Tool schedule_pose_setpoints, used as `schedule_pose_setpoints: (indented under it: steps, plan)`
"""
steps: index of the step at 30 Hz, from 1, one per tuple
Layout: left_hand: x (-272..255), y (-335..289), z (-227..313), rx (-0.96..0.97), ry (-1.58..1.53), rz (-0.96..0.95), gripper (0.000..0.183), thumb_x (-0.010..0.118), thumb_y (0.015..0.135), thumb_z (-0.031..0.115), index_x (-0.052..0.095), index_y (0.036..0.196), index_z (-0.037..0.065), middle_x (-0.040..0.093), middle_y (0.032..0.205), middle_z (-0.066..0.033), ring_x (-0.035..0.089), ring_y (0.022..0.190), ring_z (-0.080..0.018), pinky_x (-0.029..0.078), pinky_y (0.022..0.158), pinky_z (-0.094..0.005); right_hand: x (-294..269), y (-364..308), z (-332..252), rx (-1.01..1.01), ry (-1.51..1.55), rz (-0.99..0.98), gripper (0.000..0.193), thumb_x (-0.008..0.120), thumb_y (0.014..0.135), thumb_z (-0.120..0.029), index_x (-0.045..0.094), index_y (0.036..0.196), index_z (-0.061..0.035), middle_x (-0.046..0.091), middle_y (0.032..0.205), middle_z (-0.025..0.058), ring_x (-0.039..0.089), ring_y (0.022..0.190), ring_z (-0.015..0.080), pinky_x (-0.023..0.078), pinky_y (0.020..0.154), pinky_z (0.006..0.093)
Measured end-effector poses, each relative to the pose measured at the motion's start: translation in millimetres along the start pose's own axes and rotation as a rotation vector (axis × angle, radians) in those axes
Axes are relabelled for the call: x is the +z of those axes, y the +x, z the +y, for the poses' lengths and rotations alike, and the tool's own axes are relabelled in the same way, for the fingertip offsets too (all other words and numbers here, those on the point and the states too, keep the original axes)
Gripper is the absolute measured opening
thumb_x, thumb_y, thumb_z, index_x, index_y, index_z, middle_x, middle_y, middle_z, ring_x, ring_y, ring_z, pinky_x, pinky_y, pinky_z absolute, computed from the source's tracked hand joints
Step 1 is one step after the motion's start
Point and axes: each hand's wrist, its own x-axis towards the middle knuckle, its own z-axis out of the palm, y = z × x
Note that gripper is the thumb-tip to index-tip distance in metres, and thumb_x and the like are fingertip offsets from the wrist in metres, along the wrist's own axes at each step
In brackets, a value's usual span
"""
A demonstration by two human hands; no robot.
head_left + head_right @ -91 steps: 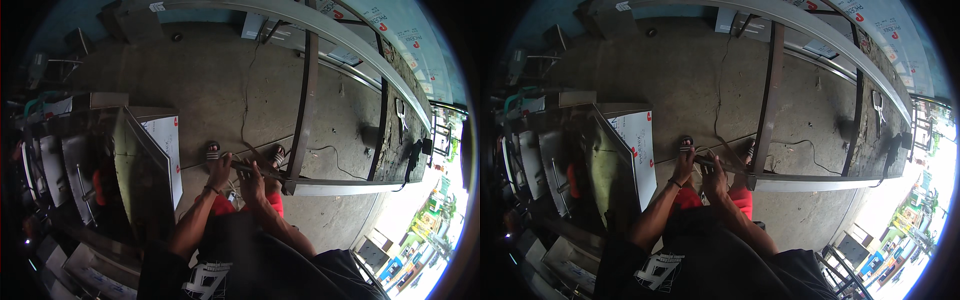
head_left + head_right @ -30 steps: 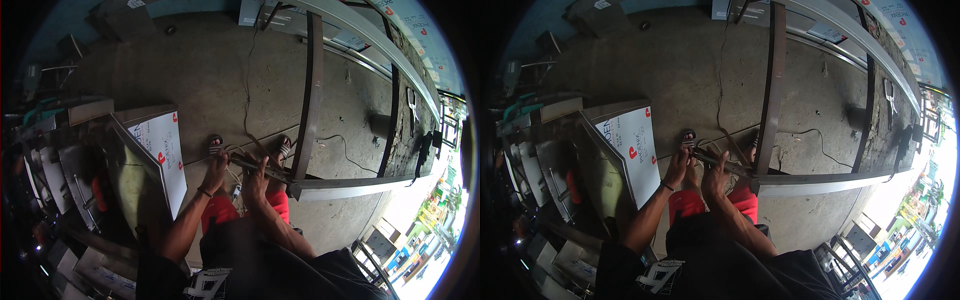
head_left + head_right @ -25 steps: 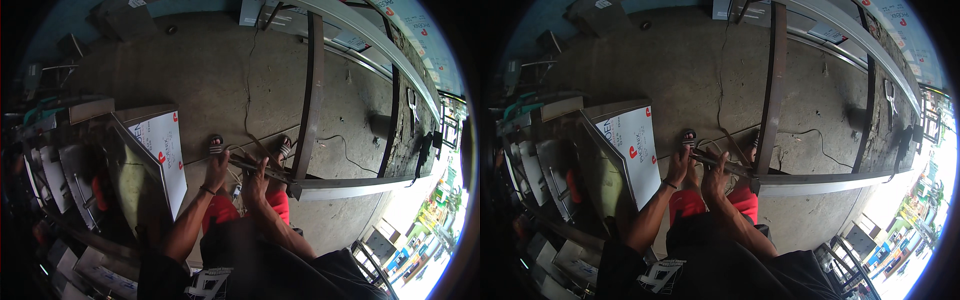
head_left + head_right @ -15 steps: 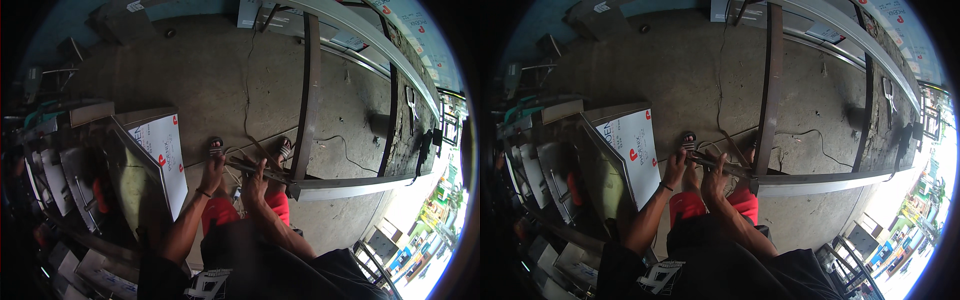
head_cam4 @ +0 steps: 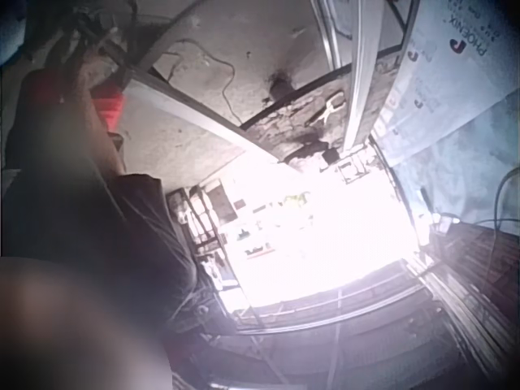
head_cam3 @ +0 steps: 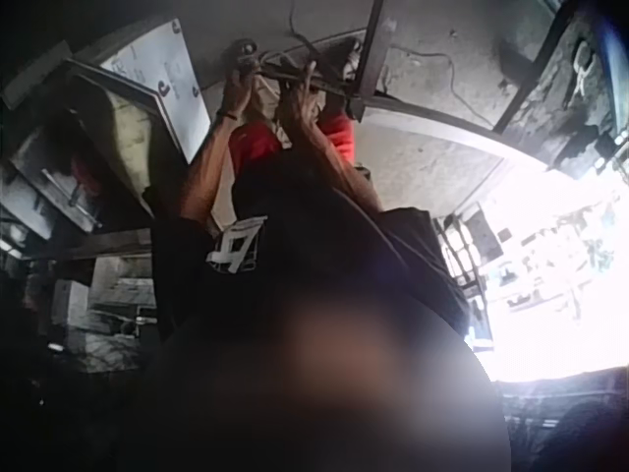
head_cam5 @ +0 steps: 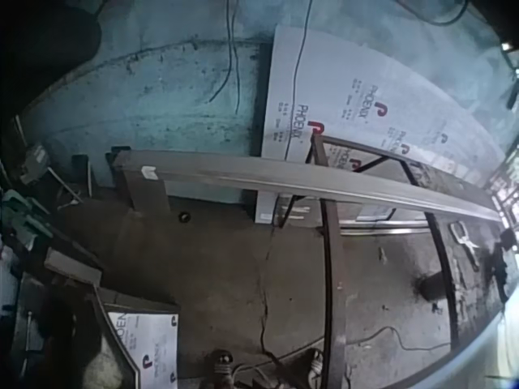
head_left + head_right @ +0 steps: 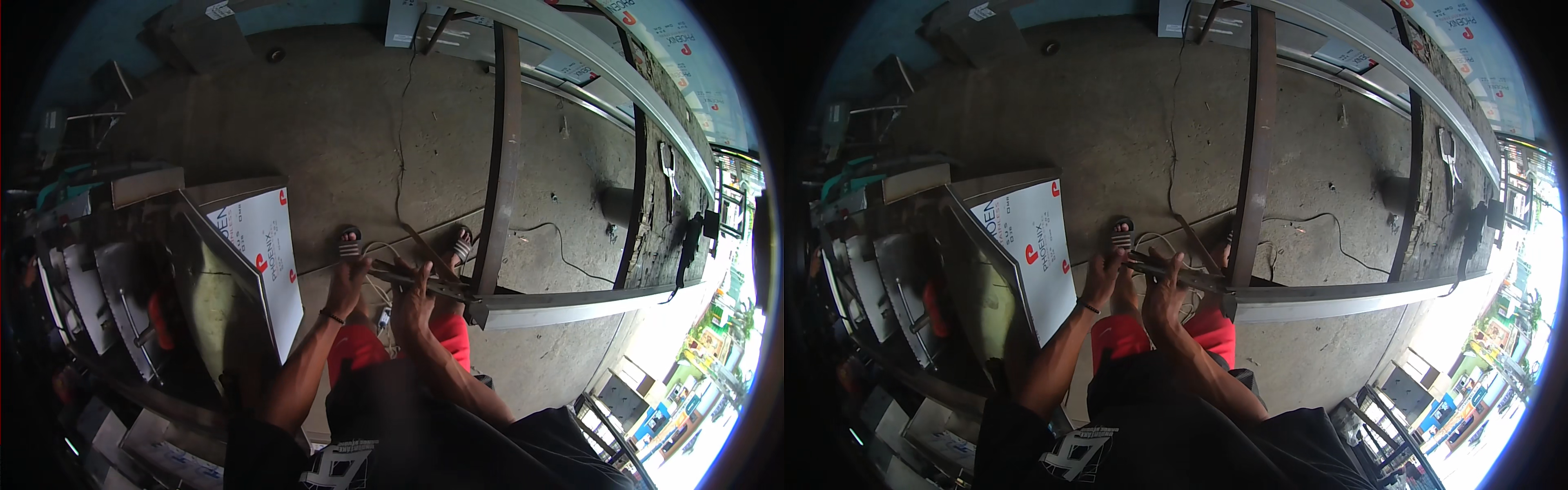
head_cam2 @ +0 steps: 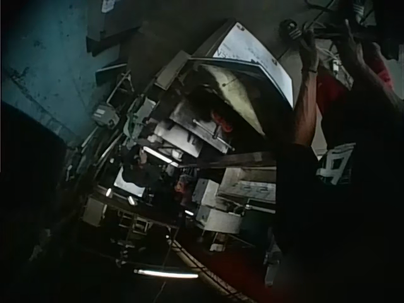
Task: Stripping the insulation off a wire using a pair of pliers.
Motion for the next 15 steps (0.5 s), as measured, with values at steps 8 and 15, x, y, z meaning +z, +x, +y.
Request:
schedule_pose_setpoints:
  steps: [8, 15]
  plan:
    - [-15.4, 0.7, 6.5, 0.013, -0.322, -0.136, 0.042, 0.054, 0.104, 0.04, 0.046, 0.13, 0.008, 0.051, 0.093, 0.0003, 0.047, 0.078, -0.0082, 0.041, 0.075, -0.0264, 0.1, 4.3, 3.0, -0.157, -0.187, -0.032, 0.074, 0.043, 0.103, -0.057, 0.055, 0.126, 0.0125, 0.063, 0.126, 0.0238, 0.058, 0.121, 0.0268, 0.043, 0.109, 0.0387]
    - [3.0, 14.4, -7.4, -0.03, 0.002, 0.065, 0.041, 0.056, 0.102, 0.038, 0.053, 0.125, 0.004, 0.054, 0.101, -0.0039, 0.052, 0.086, -0.0175, 0.046, 0.082, -0.0288, -11.2, 10.1, 11.2, -0.005, 0.045, -0.01, 0.061, 0.036, 0.109, -0.046, 0.058, 0.129, 0.0071, 0.064, 0.128, 0.015, 0.058, 0.117, 0.0185, 0.044, 0.107, 0.0303]
